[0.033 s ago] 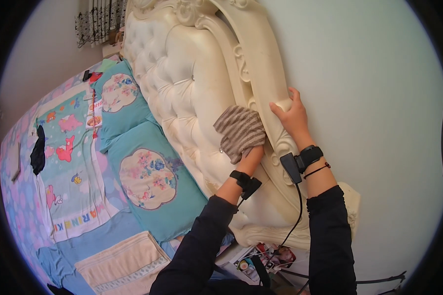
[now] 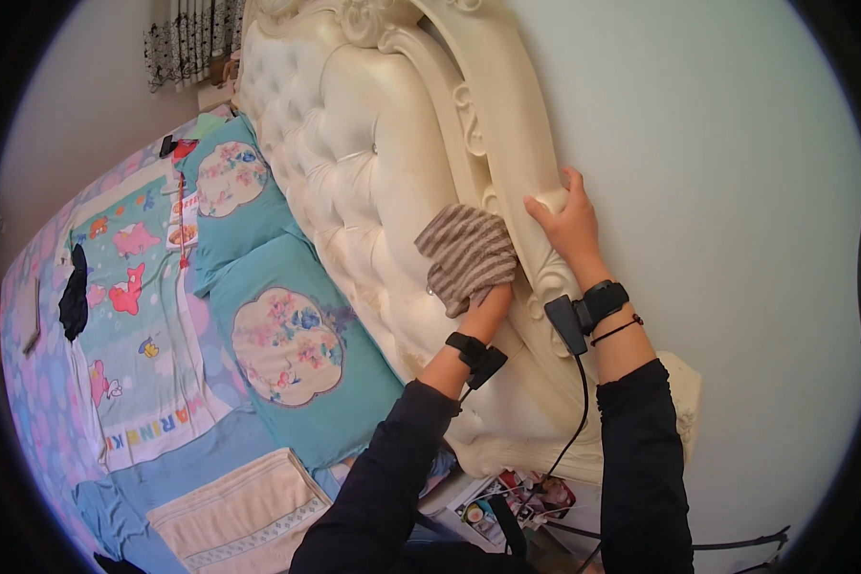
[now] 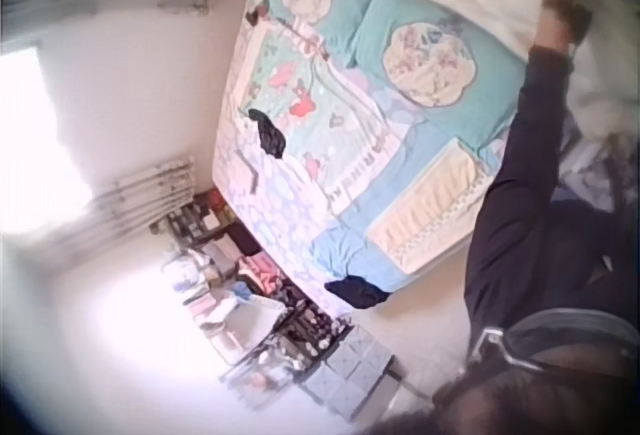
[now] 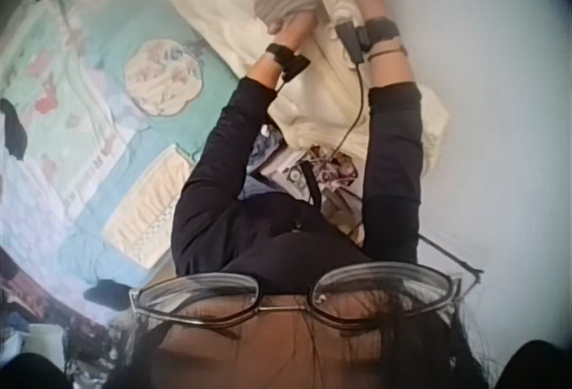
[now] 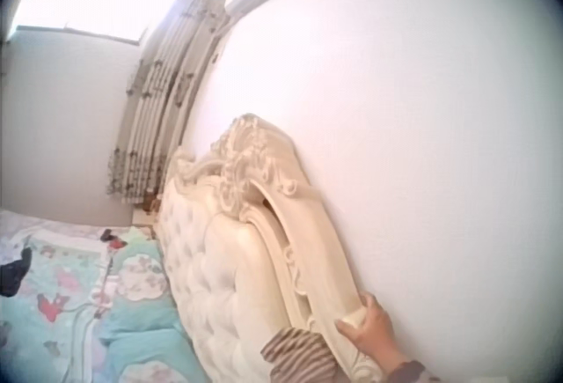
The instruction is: The person wipes a white ornate headboard with a cloth and then cleans a door handle and the surface of a white door with the cloth.
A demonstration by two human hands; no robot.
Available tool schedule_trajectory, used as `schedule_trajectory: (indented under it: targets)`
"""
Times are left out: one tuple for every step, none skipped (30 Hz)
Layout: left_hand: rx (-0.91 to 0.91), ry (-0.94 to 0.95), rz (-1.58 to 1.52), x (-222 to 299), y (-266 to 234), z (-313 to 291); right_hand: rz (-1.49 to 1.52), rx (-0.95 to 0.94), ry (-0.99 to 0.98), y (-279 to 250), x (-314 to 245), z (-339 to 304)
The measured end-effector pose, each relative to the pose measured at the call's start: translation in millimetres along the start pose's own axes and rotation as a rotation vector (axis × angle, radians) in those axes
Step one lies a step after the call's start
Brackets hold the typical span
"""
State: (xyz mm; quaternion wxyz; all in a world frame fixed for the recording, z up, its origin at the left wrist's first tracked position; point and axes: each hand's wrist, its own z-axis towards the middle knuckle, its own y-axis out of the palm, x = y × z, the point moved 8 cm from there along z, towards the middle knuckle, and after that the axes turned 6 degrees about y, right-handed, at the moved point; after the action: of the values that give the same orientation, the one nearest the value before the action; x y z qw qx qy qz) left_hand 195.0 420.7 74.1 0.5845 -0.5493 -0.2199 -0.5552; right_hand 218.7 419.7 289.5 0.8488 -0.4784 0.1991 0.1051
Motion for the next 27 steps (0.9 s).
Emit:
schedule_trajectory:
  targets:
    - [0.05,0.043,-0.021,-0.9,3.3,-7.6,0.0,-0.001,0.006,-1.8,0.6,0.2]
    - [0.101,0.086,-0.041,-2.0,5.3,-15.9,-0.03,0.013,-0.008,-4.3,-0.8,0.3]
    - [0.152,0.132,-0.061,2.2,0.8,-21.7,-0.059,0.031,-0.021,-5.8,-0.5,1.0]
    - [0.204,0.178,-0.08,6.0,-4.9,-26.4,-0.057,0.032,-0.018,-5.6,0.8,0.9]
    - [0.205,0.203,-0.081,7.9,-7.6,-31.7,-0.056,0.023,-0.013,-4.0,1.7,1.0]
    - [0.204,0.207,-0.08,17.0,-15.9,-34.6,-0.058,0.016,-0.009,-5.2,2.0,0.9]
    - [0.203,0.223,0.164,29.7,-21.7,-37.3,-0.063,0.022,-0.006,-7.3,4.5,0.6]
    - [0.201,0.239,0.408,42.4,-26.7,-39.5,-0.065,0.027,-0.004,-8.5,7.7,0.1]
    - [0.203,0.25,0.658,52.0,-32.7,-40.5,-0.062,0.03,-0.006,-7.6,9.1,0.5]
    - [0.204,0.259,0.905,60.2,-35.9,-40.6,-0.065,0.034,-0.007,-7.7,11.2,0.5]
    - [0.204,0.265,1.151,66.4,-35.9,-39.6,-0.076,0.029,0.002,-7.9,14.8,0.2]
    - [0.313,0.307,0.801,53.4,-33.8,-32.7,-0.079,0.026,-0.003,-8.6,6.7,0.5]
    - [0.41,0.38,0.46,35.8,-33.1,-27.0,-0.07,0.021,-0.016,-5.8,-2.8,-0.3]
    - [0.412,0.374,0.459,34.7,-31.0,-26.2,-0.052,-0.016,0.021,-2.2,-2.0,-0.6]
    - [0.31,0.217,0.161,21.6,-26.0,-16.7,-0.04,-0.043,0.058,-1.0,1.3,0.5]
    - [0.201,0.059,-0.134,10.1,-15.2,-10.1,-0.047,-0.038,0.057,-0.8,4.3,0.7]
    - [0.141,0.099,-0.018,11.6,-14.2,-13.7,-0.048,-0.017,0.032,-1.4,6.3,0.5]
    - [0.084,0.145,0.095,14.9,-14.3,-20.3,-0.051,0.002,0.013,-3.6,6.6,-2.1]
    - [0.013,0.177,0.192,14.9,-7.8,-22.6,-0.057,0.004,0.02,-5.4,7.5,-1.6]
    - [-0.058,0.21,0.289,14.3,-1.8,-26.8,-0.029,-0.009,0.024,-7.0,6.9,0.0]
    - [0.15,0.392,0.201,25.4,-22.2,-42.1,0.009,-0.022,0.02,-6.9,2.9,1.7]
    - [0.216,0.431,0.429,32.0,-27.8,-47.5,0.008,-0.017,0.021,-5.5,4.1,2.6]
    - [0.283,0.393,0.149,24.1,-32.0,-50.7,-0.005,-0.01,0.01,-4.1,4.7,2.4]
    - [0.344,0.35,-0.132,19.6,-39.8,-52.3,-0.018,-0.004,0.0,-3.7,4.5,1.5]
    - [0.361,0.366,0.138,27.1,-40.5,-52.7,-0.018,0.001,0.001,-4.1,4.6,0.9]
    - [0.38,0.341,0.07,26.7,-43.6,-53.8,-0.021,-0.019,0.011,-2.6,5.2,0.4]
    - [0.395,0.31,-0.037,26.5,-50.2,-49.7,-0.025,-0.037,0.023,0.0,6.4,-0.1]
